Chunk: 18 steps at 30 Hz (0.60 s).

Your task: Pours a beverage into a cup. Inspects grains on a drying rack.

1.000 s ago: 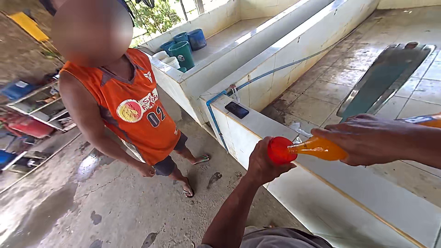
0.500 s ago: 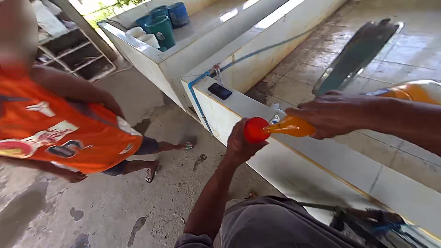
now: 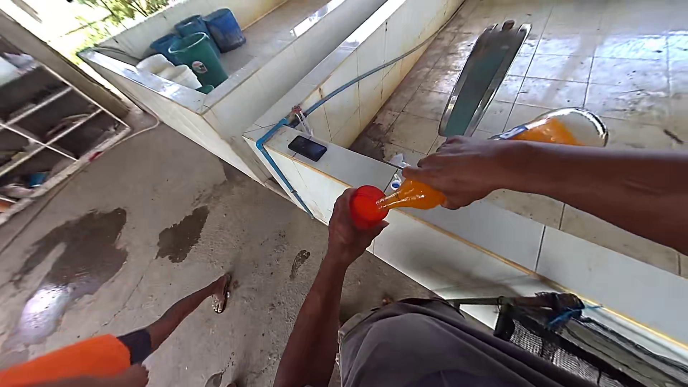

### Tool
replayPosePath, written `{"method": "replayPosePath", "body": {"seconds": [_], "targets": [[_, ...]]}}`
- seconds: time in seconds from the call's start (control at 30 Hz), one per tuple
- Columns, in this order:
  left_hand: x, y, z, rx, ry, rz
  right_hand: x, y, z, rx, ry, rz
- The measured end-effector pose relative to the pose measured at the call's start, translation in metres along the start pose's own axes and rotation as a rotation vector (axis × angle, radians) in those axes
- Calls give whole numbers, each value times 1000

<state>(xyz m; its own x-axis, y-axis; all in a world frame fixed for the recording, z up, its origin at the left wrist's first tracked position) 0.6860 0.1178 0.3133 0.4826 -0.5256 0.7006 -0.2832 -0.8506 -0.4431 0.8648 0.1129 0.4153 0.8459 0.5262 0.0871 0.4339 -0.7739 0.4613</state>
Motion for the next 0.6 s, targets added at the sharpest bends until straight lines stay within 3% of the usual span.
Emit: {"method": "replayPosePath", "body": {"seconds": [0.6], "targets": [[-5,2,14,-43,117,-13,2,0,8,-24,-31,12]]}}
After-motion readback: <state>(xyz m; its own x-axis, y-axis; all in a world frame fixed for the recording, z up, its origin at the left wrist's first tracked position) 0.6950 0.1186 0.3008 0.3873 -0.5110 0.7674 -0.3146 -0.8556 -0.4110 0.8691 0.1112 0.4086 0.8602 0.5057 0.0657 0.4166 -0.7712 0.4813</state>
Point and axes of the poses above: each hand's wrist, its own y-axis away from the middle knuckle, its own z-axis out of the palm, x = y × z, the point moved 8 cm from there along -y, towards the middle knuckle, and after that the axes turned 7 degrees about -y, right-handed, at the moved point
